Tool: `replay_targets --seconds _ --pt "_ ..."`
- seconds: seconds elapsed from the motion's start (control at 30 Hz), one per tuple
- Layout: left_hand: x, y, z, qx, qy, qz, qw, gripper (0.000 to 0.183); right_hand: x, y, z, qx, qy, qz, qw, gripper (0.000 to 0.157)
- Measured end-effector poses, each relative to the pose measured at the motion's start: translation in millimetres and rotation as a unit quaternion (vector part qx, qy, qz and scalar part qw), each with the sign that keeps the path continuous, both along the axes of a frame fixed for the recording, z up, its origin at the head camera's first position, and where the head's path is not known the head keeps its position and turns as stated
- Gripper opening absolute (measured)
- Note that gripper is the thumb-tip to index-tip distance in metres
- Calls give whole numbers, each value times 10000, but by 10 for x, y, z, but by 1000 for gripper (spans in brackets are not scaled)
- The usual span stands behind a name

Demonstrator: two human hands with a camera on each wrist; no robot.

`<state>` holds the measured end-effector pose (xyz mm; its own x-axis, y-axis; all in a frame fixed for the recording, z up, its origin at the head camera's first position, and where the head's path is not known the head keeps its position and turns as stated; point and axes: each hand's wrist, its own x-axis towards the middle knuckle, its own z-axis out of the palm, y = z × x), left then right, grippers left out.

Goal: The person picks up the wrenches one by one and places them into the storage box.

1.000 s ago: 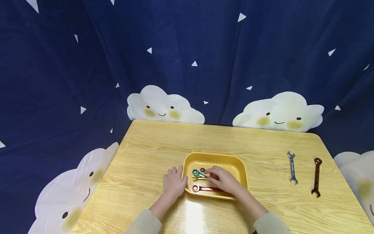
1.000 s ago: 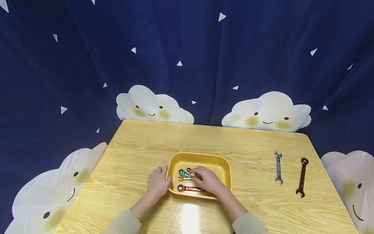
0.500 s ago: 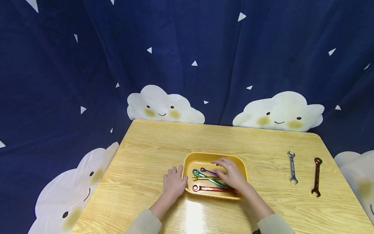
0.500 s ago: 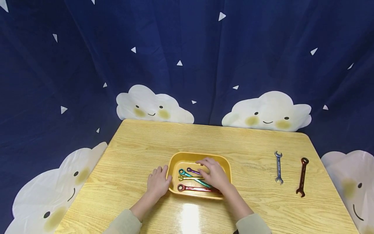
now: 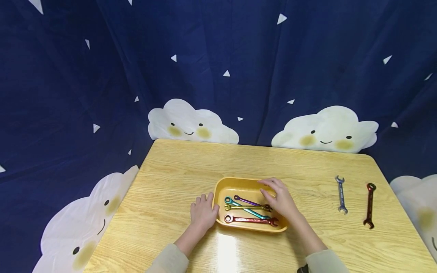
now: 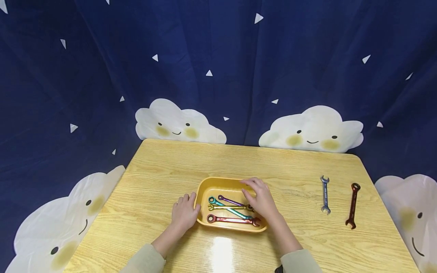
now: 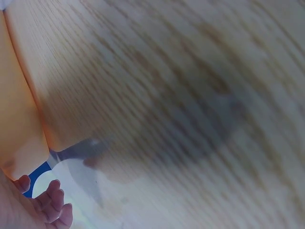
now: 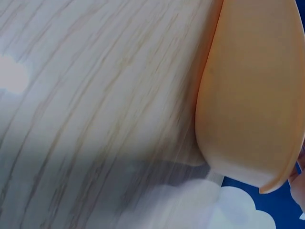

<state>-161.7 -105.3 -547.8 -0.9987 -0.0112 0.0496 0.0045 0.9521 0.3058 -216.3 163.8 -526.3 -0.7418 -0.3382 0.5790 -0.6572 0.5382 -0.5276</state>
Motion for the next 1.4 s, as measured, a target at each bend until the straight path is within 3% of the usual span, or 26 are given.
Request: replay_targets --seconds 0.33,0.8,1.1,1.4 --pt "-9 -2 -11 -16 -7 -1 10000 36 -55 169 -30 -266 259 -308 9988 31" --pt "-5 -6 -4 -43 -3 3 10000 34 -95 399 -38 -773 126 -974 9922 33" --pt "-7 -1 -18 -27 74 29 10000 35 -145 584 -130 -1100 -80 -1370 9844 32" --pt "-10 2 -37 -2 166 48 9999 36 -194 765 -203 -1007 218 -1584 9820 31"
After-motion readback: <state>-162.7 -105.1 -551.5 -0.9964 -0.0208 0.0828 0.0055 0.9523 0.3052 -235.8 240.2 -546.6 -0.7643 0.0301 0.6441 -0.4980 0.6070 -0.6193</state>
